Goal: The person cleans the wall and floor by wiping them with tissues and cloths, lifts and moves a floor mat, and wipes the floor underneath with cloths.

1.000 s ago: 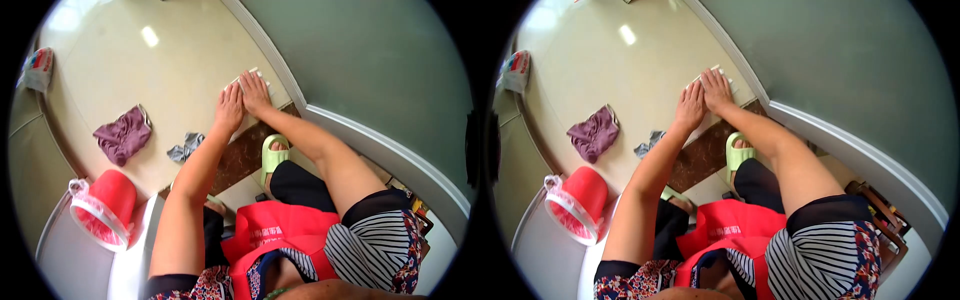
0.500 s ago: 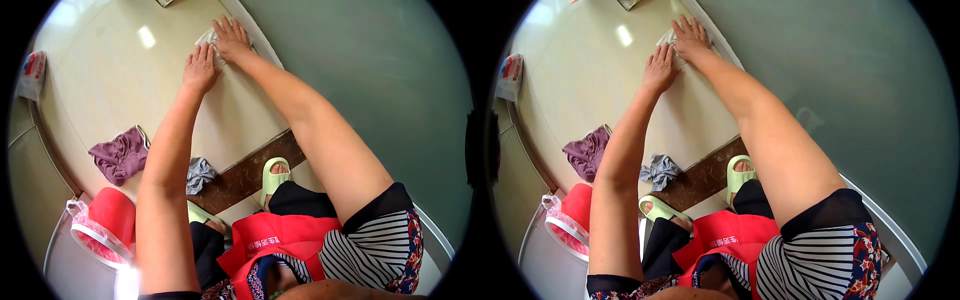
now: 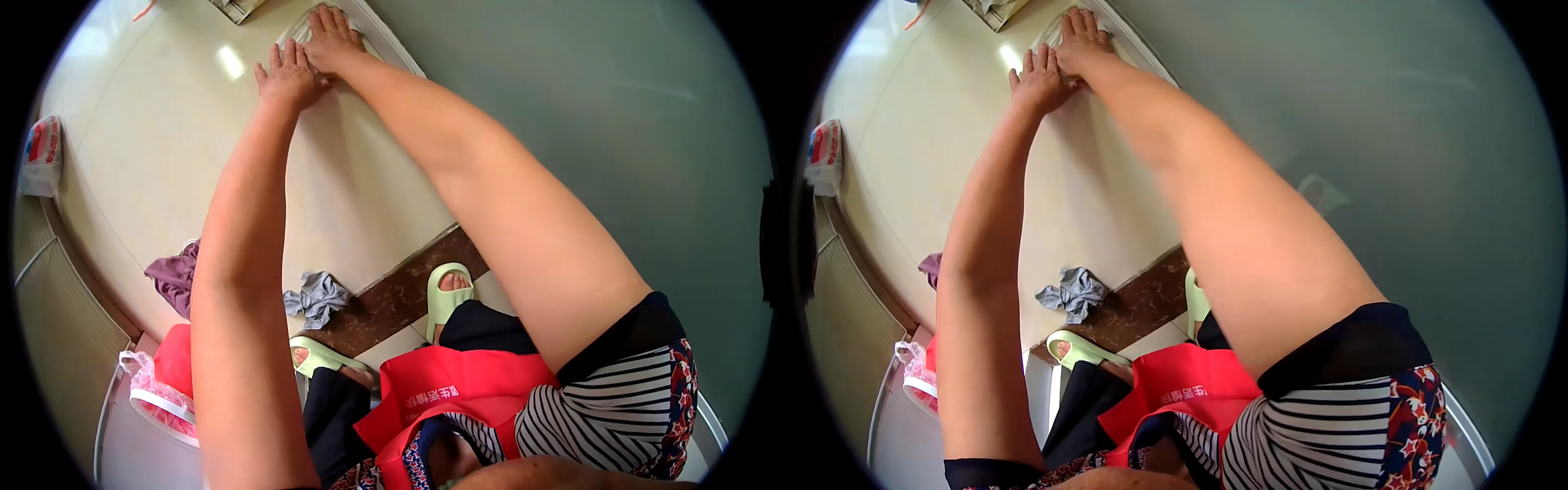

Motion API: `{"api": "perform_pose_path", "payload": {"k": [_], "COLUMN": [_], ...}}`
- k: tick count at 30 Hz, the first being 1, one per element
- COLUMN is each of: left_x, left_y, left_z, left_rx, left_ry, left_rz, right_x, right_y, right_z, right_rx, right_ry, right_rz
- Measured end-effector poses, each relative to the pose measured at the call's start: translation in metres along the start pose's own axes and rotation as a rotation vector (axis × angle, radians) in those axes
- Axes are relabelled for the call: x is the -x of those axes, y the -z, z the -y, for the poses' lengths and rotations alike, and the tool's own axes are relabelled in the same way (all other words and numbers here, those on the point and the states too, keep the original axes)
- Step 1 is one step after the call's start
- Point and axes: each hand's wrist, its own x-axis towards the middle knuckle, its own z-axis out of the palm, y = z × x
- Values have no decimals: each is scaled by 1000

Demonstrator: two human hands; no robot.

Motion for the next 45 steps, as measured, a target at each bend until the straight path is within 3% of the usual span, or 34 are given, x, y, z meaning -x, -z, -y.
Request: {"api": "perform_pose_path", "payload": {"k": [5,15,20,25,28,32,37,40,42,45], "left_x": [17,106,154,192,215,244,304,353,366,347], "left_y": [3,-34,-49,-79,-94,-114,-140,-145,-152,-150], "left_z": [-9,-73,-114,-146,-153,-140,-86,-54,-43,-46], "left_rx": [47,47,30,34,27,53,48,-91,-118,-160], "left_ry": [-36,-332,-461,-548,-575,-580,-537,-435,-378,-302], "left_rz": [49,65,163,173,176,107,30,104,112,76], "right_x": [40,194,279,343,372,393,419,451,444,419], "right_y": [-1,-17,-16,9,-7,-26,-27,-78,-75,-82], "right_z": [2,-51,-68,-55,-58,-46,25,36,53,50], "right_rx": [-111,-2,90,185,187,197,331,475,110,314], "right_ry": [-137,-283,-438,-594,-690,-651,-442,-112,-162,-75], "right_rz": [-100,-122,-36,190,147,104,415,340,276,273]}}
